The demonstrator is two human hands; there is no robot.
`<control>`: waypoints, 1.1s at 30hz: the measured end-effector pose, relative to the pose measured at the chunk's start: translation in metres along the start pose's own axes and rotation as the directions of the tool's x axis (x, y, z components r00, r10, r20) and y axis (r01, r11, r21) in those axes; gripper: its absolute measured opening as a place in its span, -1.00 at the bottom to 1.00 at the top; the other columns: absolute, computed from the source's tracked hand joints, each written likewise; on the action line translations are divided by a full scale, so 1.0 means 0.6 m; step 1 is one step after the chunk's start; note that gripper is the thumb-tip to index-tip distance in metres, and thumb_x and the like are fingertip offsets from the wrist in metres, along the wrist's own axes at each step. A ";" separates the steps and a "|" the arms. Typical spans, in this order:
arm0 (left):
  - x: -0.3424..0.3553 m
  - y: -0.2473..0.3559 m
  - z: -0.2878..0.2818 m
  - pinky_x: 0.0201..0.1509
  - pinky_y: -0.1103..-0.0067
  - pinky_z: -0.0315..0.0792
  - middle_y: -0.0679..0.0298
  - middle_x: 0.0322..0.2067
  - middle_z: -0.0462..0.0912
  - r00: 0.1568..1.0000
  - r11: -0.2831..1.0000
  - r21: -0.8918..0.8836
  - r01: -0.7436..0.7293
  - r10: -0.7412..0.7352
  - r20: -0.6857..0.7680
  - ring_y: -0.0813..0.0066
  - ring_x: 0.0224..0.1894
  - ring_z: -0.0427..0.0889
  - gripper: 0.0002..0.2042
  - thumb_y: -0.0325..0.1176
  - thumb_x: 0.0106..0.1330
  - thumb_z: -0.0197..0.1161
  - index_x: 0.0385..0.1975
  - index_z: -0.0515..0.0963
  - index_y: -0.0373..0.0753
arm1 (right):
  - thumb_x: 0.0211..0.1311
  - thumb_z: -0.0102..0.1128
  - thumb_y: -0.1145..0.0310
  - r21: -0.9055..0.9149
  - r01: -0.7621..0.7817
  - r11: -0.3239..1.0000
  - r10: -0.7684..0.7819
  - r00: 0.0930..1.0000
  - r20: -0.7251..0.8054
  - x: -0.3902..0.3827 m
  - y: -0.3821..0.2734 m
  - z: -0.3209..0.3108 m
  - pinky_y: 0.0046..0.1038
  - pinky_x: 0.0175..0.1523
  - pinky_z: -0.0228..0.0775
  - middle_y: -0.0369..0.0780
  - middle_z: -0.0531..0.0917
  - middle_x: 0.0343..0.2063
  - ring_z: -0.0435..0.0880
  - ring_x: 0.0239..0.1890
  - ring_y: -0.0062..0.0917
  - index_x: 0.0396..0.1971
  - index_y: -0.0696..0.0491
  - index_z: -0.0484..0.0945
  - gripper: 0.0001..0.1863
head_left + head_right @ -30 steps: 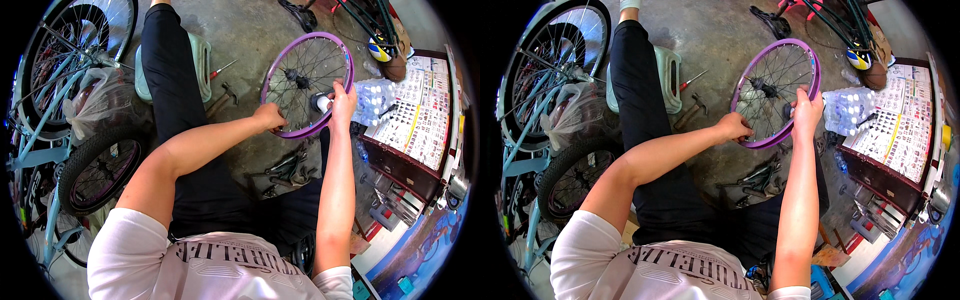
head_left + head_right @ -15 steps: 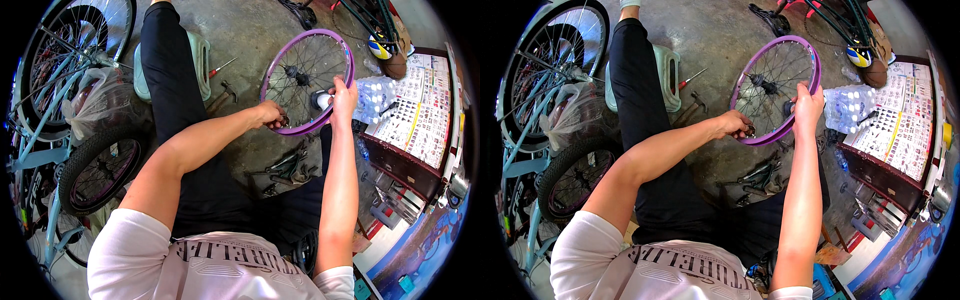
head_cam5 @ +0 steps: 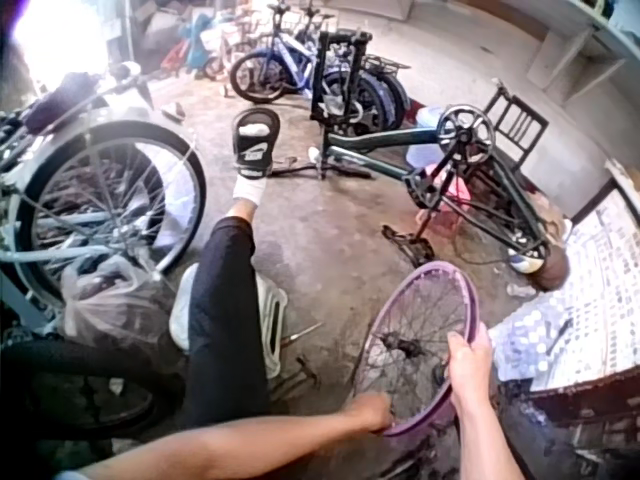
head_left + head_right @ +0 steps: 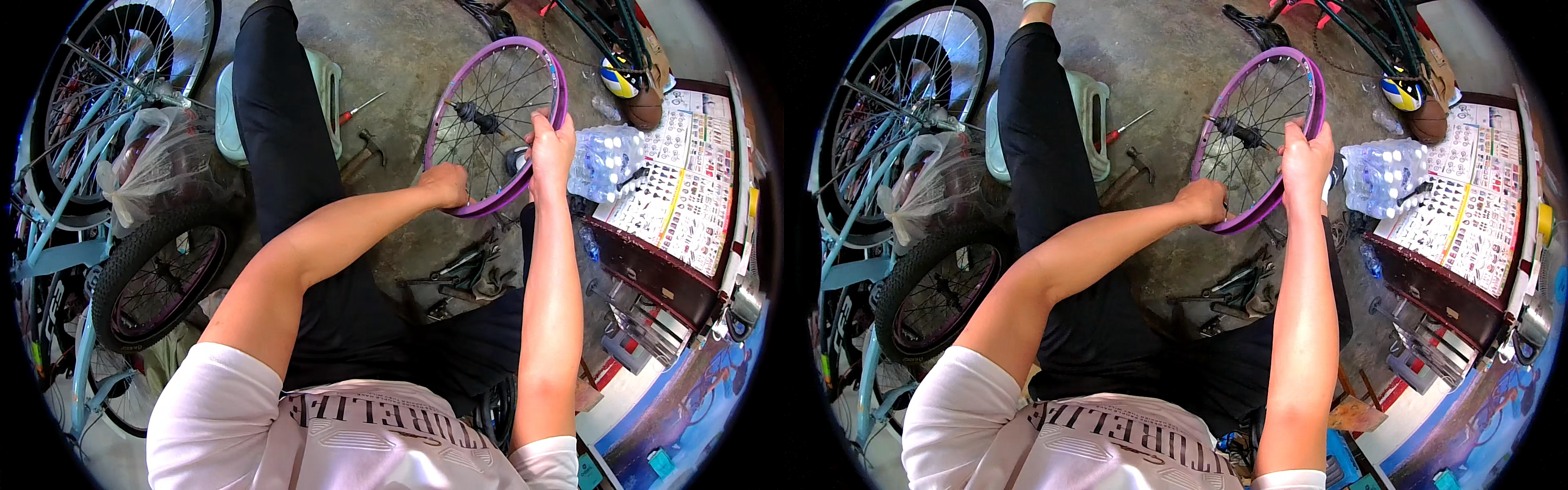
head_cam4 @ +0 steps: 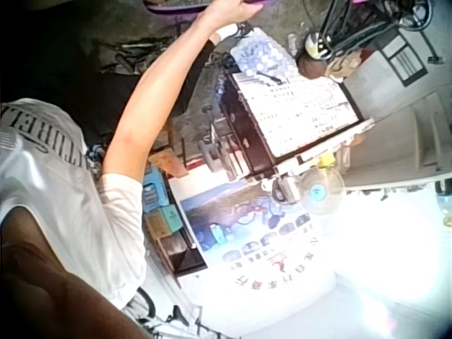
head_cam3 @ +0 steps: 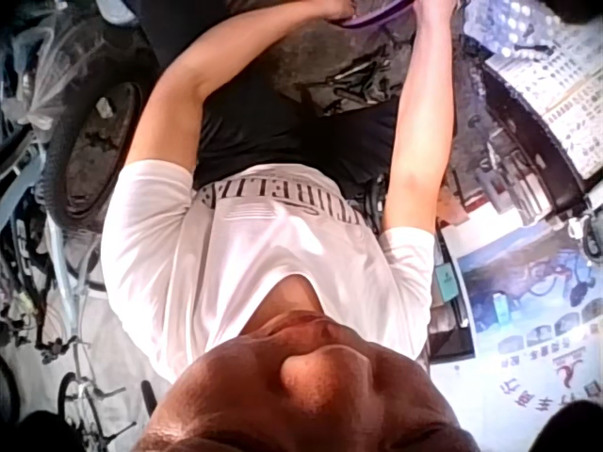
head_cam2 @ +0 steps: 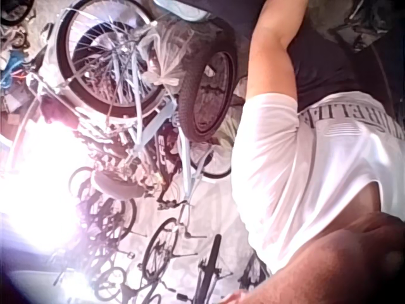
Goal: The person cleans a bicycle wheel hub by hand and replaces internal components.
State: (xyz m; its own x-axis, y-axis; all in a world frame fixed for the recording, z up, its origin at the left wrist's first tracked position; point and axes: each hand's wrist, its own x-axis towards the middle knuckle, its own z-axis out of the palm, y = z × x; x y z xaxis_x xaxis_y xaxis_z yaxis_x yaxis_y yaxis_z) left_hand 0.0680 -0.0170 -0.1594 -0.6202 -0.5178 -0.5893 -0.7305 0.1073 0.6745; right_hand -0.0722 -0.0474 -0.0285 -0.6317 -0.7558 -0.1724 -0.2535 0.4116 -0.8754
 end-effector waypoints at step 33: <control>0.028 -0.067 -0.026 -0.41 0.61 0.37 0.21 -0.10 0.77 0.877 0.503 -0.814 0.291 0.199 0.437 0.69 -0.54 0.45 -0.53 -0.52 0.35 0.23 0.27 0.42 -0.40 | 0.23 0.19 0.35 -0.007 -0.017 1.000 0.016 1.000 -0.023 0.015 0.006 -0.012 -0.51 -0.53 0.28 -0.30 0.55 -0.54 0.53 -0.56 -0.63 -0.18 0.10 0.54 -0.79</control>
State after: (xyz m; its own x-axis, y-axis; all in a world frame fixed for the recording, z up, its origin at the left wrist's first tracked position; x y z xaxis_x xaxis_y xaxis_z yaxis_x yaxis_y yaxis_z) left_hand 0.0915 -0.0431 -0.1892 -0.8145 -0.0622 -0.5768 -0.3149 -0.7876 0.5296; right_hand -0.0840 -0.0486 -0.0300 -0.6522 -0.7372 -0.1764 -0.2484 0.4277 -0.8691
